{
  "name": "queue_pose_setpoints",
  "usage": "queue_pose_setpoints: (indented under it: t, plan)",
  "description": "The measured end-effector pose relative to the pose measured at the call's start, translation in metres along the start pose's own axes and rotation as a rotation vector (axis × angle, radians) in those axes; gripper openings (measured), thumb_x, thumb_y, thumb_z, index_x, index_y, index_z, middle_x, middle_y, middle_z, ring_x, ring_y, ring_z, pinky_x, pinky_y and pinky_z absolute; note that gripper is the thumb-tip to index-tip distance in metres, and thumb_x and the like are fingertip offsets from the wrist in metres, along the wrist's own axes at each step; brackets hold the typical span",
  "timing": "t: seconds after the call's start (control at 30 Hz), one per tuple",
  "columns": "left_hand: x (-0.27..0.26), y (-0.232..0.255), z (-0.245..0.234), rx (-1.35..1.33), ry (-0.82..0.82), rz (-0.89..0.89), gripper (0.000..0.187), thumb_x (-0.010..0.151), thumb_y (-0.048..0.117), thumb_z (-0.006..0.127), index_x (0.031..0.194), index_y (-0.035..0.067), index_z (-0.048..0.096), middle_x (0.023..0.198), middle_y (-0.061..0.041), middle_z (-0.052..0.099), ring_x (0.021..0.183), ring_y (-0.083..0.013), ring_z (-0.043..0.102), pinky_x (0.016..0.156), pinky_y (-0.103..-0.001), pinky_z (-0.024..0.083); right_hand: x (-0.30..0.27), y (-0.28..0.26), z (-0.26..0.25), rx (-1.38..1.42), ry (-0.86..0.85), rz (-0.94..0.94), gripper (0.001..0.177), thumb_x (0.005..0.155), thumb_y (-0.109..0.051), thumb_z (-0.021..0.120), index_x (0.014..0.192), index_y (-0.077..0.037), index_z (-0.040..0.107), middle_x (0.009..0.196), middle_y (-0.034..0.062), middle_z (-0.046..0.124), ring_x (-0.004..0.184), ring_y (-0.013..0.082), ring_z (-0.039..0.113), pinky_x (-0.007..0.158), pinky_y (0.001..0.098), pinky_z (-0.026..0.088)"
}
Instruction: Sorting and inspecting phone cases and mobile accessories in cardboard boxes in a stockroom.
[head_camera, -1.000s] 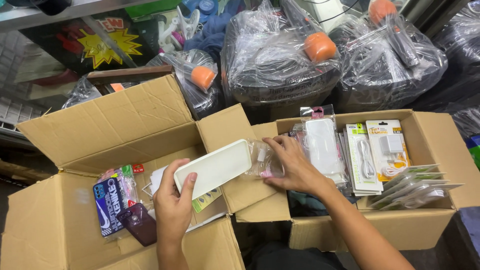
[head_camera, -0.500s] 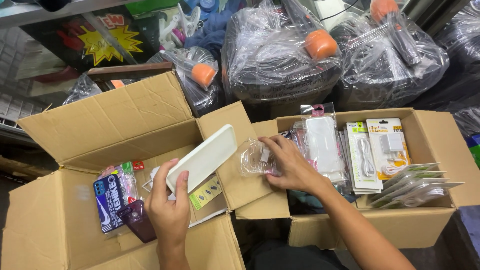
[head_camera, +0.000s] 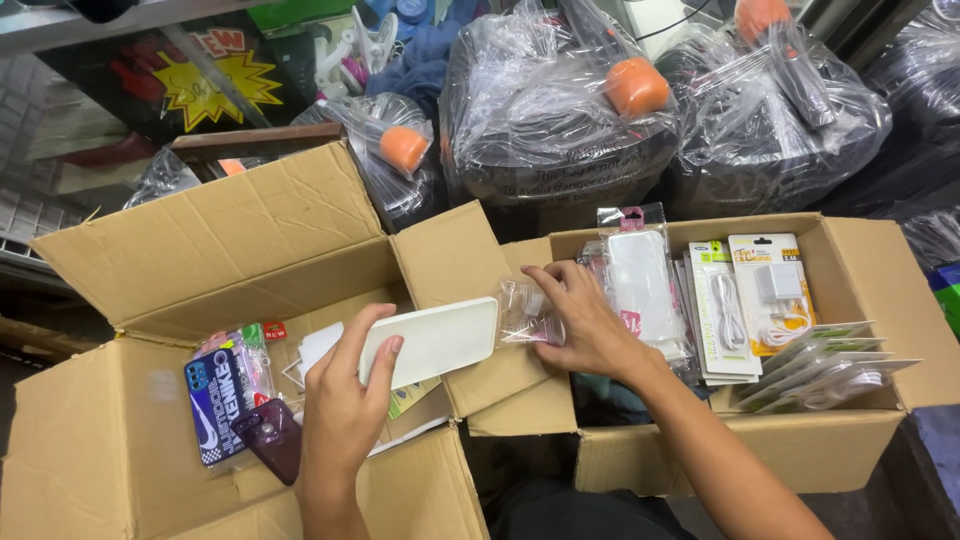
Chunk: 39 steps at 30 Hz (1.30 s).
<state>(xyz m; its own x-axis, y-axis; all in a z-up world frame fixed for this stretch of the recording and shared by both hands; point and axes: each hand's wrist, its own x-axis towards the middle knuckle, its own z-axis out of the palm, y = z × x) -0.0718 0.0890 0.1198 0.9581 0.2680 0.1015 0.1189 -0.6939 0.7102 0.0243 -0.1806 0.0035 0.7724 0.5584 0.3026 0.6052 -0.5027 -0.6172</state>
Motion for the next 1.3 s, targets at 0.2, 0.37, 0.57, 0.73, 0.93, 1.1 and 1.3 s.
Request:
queue_pose_setpoints:
  t: [0.2, 0.37, 0.57, 0.73, 0.93, 1.1, 1.3]
  plan:
    - [0.004, 0.003, 0.0, -0.005, -0.091, 0.014, 0.033, 0.091, 0.02, 0.069, 0.123, 0.013, 0.069, 0.095, -0.017, 0.077, 0.053, -0.0284, 0.065, 0.06, -0.039, 0.052, 0.002, -0.001, -0.006, 0.022, -0.054, 0.002, 0.09, 0.064, -0.018, 0.082, 0.145, -0.007, 0.045, 0.124, 0.0192, 0.049, 0.112, 0.0382, 0.049, 0.1, 0.0486, 0.043]
    - [0.009, -0.009, 0.009, -0.037, -0.001, 0.22, 0.032, 0.096, 0.016, 0.067, 0.127, 0.01, 0.067, 0.094, -0.021, 0.074, 0.077, -0.0289, 0.072, 0.069, -0.04, 0.054, 0.005, -0.003, -0.007, -0.003, -0.068, -0.055, 0.086, 0.063, -0.018, 0.082, 0.142, -0.007, 0.049, 0.124, 0.0181, 0.05, 0.114, 0.0384, 0.049, 0.101, 0.0492, 0.042]
    - [0.015, -0.015, 0.016, -0.056, -0.007, 0.087, 0.04, 0.094, 0.017, 0.069, 0.133, 0.01, 0.063, 0.085, -0.02, 0.072, 0.071, -0.0243, 0.07, 0.068, -0.037, 0.054, 0.008, -0.007, -0.007, -0.03, -0.079, -0.046, 0.091, 0.061, -0.017, 0.084, 0.143, -0.007, 0.048, 0.126, 0.0177, 0.05, 0.115, 0.0385, 0.048, 0.103, 0.0498, 0.041]
    - [0.018, -0.026, 0.023, -0.159, 0.005, -0.049, 0.044, 0.094, 0.017, 0.072, 0.135, 0.009, 0.06, 0.075, -0.02, 0.068, 0.07, -0.0211, 0.063, 0.064, -0.034, 0.051, 0.011, -0.013, -0.006, -0.047, -0.125, -0.053, 0.096, 0.062, -0.025, 0.09, 0.145, -0.007, 0.045, 0.126, 0.0174, 0.051, 0.114, 0.0378, 0.048, 0.103, 0.0506, 0.04]
    - [0.016, -0.025, 0.031, -0.243, 0.056, 0.029, 0.039, 0.094, 0.016, 0.071, 0.131, 0.007, 0.061, 0.093, -0.013, 0.077, 0.085, -0.0147, 0.073, 0.071, -0.029, 0.055, 0.009, -0.014, 0.006, 0.009, -0.078, -0.11, 0.102, 0.066, -0.036, 0.093, 0.147, -0.002, 0.04, 0.132, 0.0206, 0.049, 0.125, 0.0425, 0.044, 0.111, 0.055, 0.035]
    - [0.01, -0.024, 0.034, -0.206, 0.091, 0.044, 0.037, 0.095, 0.015, 0.07, 0.13, 0.006, 0.062, 0.099, -0.016, 0.076, 0.09, -0.0203, 0.075, 0.076, -0.034, 0.057, 0.011, -0.019, 0.013, -0.008, -0.07, -0.12, 0.105, 0.064, -0.039, 0.092, 0.147, -0.002, 0.04, 0.133, 0.0218, 0.048, 0.127, 0.0455, 0.044, 0.114, 0.0579, 0.031]
    - [0.005, -0.022, 0.037, -0.202, 0.15, 0.016, 0.037, 0.096, 0.017, 0.068, 0.131, 0.006, 0.062, 0.102, -0.018, 0.076, 0.093, -0.0228, 0.076, 0.079, -0.035, 0.056, 0.019, -0.024, 0.026, 0.006, -0.021, -0.173, 0.103, 0.067, -0.042, 0.09, 0.147, 0.0, 0.041, 0.129, 0.0206, 0.051, 0.125, 0.0412, 0.048, 0.116, 0.0585, 0.03]
